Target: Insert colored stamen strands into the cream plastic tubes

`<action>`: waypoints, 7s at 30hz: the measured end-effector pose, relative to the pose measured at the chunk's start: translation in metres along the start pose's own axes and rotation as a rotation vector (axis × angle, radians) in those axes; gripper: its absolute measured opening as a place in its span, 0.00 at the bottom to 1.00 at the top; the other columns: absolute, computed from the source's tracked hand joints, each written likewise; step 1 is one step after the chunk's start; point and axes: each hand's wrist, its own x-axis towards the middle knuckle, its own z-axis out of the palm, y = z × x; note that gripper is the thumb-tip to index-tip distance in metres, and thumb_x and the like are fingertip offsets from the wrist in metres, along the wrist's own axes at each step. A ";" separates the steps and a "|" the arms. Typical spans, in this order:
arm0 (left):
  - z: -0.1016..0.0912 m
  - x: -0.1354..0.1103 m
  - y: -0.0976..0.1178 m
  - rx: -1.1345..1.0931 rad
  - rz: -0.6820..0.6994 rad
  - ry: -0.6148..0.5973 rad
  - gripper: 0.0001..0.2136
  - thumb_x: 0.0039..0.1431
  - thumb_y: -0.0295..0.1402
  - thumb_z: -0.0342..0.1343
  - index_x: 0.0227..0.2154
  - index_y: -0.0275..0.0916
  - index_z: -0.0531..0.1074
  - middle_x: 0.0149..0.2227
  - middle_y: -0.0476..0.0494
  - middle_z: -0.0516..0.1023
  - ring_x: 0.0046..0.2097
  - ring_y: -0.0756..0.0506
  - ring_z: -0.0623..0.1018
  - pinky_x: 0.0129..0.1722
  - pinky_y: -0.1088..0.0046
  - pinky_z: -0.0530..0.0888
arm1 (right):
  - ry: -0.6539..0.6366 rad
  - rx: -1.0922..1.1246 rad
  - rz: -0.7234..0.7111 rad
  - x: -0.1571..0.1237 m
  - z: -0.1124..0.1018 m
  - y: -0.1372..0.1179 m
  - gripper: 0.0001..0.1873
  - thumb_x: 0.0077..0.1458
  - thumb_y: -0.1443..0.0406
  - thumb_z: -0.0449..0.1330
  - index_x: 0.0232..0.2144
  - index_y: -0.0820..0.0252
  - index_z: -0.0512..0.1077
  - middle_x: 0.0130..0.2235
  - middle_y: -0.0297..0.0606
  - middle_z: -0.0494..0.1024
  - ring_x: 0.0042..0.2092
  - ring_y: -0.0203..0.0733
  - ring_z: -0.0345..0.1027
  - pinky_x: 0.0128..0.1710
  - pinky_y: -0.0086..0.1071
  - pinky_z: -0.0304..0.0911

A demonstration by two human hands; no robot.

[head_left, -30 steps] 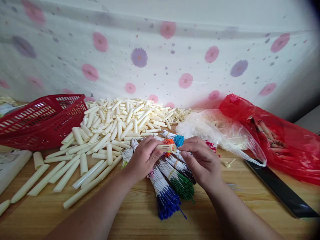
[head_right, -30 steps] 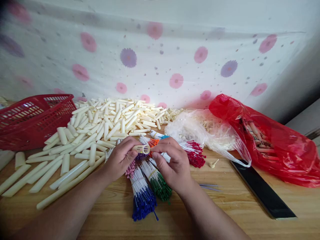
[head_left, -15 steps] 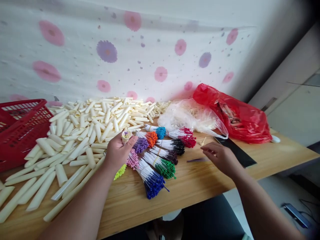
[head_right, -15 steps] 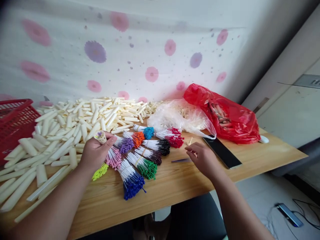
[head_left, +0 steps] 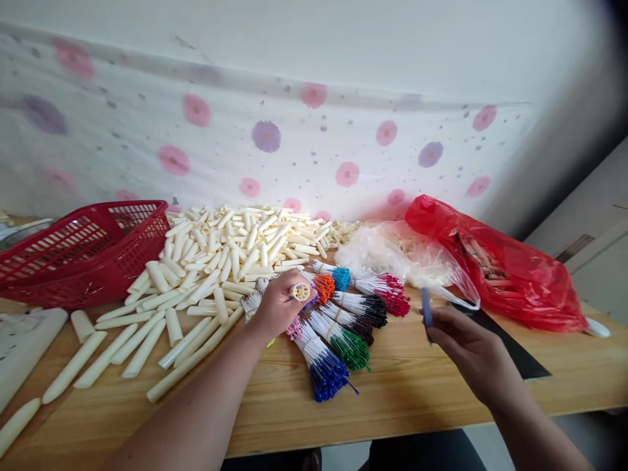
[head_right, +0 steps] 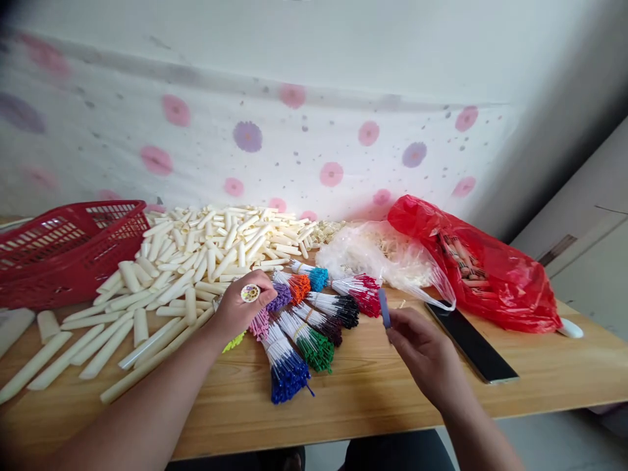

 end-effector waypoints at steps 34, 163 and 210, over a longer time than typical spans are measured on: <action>0.002 0.000 -0.007 0.008 -0.188 -0.103 0.10 0.54 0.35 0.57 0.21 0.37 0.69 0.24 0.50 0.67 0.30 0.49 0.68 0.32 0.73 0.65 | 0.254 0.369 -0.598 0.073 0.091 -0.110 0.14 0.47 0.77 0.60 0.37 0.60 0.70 0.33 0.40 0.79 0.35 0.39 0.76 0.34 0.32 0.74; 0.006 -0.004 -0.002 -0.248 -0.287 -0.256 0.16 0.58 0.46 0.53 0.32 0.36 0.69 0.30 0.49 0.68 0.33 0.49 0.67 0.34 0.73 0.66 | 0.364 0.464 -0.540 0.065 0.103 -0.107 0.18 0.47 0.78 0.61 0.40 0.58 0.71 0.34 0.37 0.78 0.38 0.39 0.75 0.38 0.35 0.72; 0.003 -0.004 -0.013 0.183 -0.041 -0.143 0.10 0.62 0.38 0.49 0.29 0.38 0.68 0.31 0.48 0.67 0.34 0.48 0.69 0.36 0.72 0.66 | 0.356 0.482 -0.430 0.063 0.104 -0.105 0.15 0.50 0.77 0.61 0.38 0.58 0.72 0.34 0.35 0.78 0.36 0.38 0.74 0.37 0.33 0.70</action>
